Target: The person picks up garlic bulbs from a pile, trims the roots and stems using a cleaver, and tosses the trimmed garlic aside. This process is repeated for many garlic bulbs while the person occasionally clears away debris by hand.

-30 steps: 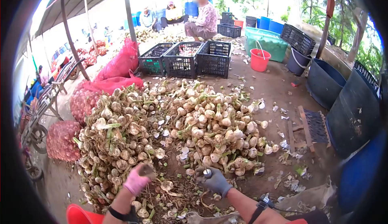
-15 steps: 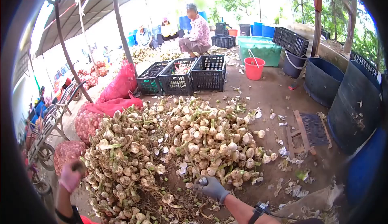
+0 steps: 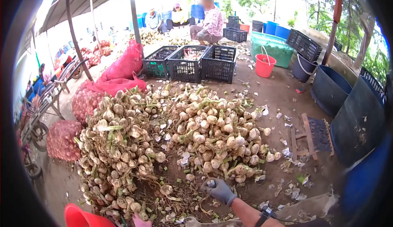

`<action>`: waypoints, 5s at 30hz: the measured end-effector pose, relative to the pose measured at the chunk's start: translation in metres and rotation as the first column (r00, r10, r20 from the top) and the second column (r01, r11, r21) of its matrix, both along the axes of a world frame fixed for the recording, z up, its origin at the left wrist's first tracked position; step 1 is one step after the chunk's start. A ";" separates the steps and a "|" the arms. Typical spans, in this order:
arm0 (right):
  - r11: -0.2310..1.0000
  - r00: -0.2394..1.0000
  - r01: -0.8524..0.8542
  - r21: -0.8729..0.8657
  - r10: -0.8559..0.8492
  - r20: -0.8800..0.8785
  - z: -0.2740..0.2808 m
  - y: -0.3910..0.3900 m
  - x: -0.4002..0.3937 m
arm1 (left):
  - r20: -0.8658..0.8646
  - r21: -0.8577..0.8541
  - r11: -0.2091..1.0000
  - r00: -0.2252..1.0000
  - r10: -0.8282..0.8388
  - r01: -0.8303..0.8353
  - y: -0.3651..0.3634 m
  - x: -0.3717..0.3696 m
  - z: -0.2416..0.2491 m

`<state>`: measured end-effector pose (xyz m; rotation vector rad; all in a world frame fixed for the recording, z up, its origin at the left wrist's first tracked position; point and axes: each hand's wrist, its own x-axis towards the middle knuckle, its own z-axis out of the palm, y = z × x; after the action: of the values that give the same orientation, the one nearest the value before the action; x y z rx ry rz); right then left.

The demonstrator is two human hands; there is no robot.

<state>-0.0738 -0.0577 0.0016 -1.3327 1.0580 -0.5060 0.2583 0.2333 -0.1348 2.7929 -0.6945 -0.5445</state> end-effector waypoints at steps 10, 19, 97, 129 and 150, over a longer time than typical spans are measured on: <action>0.996 0.973 -0.085 0.010 0.085 -0.217 -0.058 0.011 0.019 | -0.322 -0.443 0.861 0.941 0.107 -0.249 -0.027 -0.005 0.034; 0.973 0.991 -0.114 0.199 0.125 -0.041 -0.052 0.015 0.048 | -0.291 -0.433 0.891 0.913 -0.285 0.140 -0.101 -0.074 0.055; 0.718 0.943 -0.333 -0.611 0.246 -0.225 -0.026 0.076 0.064 | -0.878 0.066 0.339 -0.216 -0.427 -0.939 -0.119 -0.089 0.091; 0.971 0.959 -0.224 -0.087 0.204 -0.198 -0.060 0.046 0.032 | -0.773 -0.613 0.660 0.503 -0.387 -0.434 -0.148 -0.082 0.095; 0.484 0.762 -0.647 -0.589 0.412 -0.499 0.015 0.055 0.064 | -0.573 -0.812 0.528 0.515 -0.637 -0.249 -0.121 -0.108 0.136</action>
<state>-0.0102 -0.0025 0.0171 -2.4480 0.5679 -0.2407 0.1504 0.1122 0.0016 1.2194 -0.7724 -1.1303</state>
